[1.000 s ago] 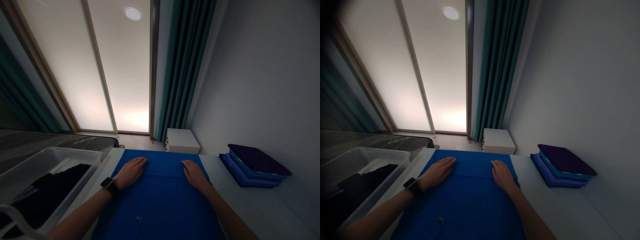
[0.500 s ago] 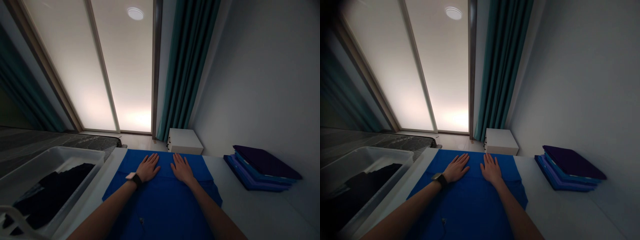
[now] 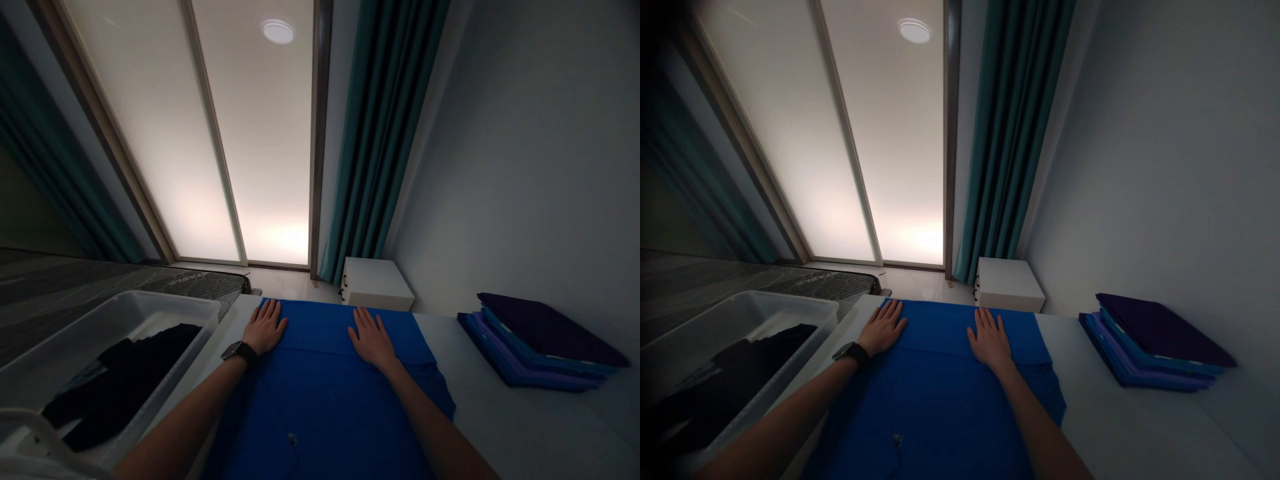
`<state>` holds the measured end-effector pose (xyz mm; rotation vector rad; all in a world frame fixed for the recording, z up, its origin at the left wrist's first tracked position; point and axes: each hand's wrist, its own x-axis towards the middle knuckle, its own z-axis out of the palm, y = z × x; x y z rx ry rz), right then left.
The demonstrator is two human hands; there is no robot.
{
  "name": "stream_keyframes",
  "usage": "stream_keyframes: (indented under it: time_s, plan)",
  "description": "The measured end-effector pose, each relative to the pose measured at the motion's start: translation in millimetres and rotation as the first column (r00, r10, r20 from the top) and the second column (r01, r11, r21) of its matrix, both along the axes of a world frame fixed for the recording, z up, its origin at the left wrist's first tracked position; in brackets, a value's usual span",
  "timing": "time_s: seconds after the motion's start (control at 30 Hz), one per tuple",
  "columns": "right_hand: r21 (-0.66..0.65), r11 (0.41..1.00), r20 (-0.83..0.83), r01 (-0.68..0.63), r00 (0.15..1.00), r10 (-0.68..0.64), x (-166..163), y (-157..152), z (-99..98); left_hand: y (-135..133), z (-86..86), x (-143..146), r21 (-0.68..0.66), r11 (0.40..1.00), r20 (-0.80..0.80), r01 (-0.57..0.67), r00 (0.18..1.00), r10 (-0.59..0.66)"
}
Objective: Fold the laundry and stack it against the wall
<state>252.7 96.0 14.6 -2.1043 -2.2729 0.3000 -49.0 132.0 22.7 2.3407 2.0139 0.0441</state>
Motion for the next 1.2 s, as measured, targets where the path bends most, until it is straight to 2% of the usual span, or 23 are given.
stream_keyframes:
  time_s: [0.1,0.37,0.53,0.87,1.2]
  plan:
    - [0.001,1.0,0.001,0.013,1.0,-0.013,-0.3,-0.3,1.3,-1.2,0.3,-2.1,0.015,0.999,0.004,-0.052,0.999,0.052]
    - [-0.011,0.999,-0.002,0.053,0.999,-0.053,14.3,-0.2,1.8,1.7,3.2,0.1,-0.026,0.995,0.012,-0.097,0.995,0.098]
    - [0.013,0.997,-0.02,0.072,0.997,-0.072,38.8,1.5,0.2,6.4,5.2,3.2,0.063,0.997,-0.008,-0.045,0.999,0.046]
    - [0.042,0.966,0.078,0.254,0.964,-0.256,88.0,-3.2,-12.9,12.8,-4.6,4.5,0.047,0.998,0.003,-0.048,0.999,0.048]
    - [0.057,0.957,0.088,0.284,0.954,-0.288,98.4,-2.8,-22.7,12.1,-1.4,5.4,0.014,0.998,-0.02,-0.064,0.998,0.064]
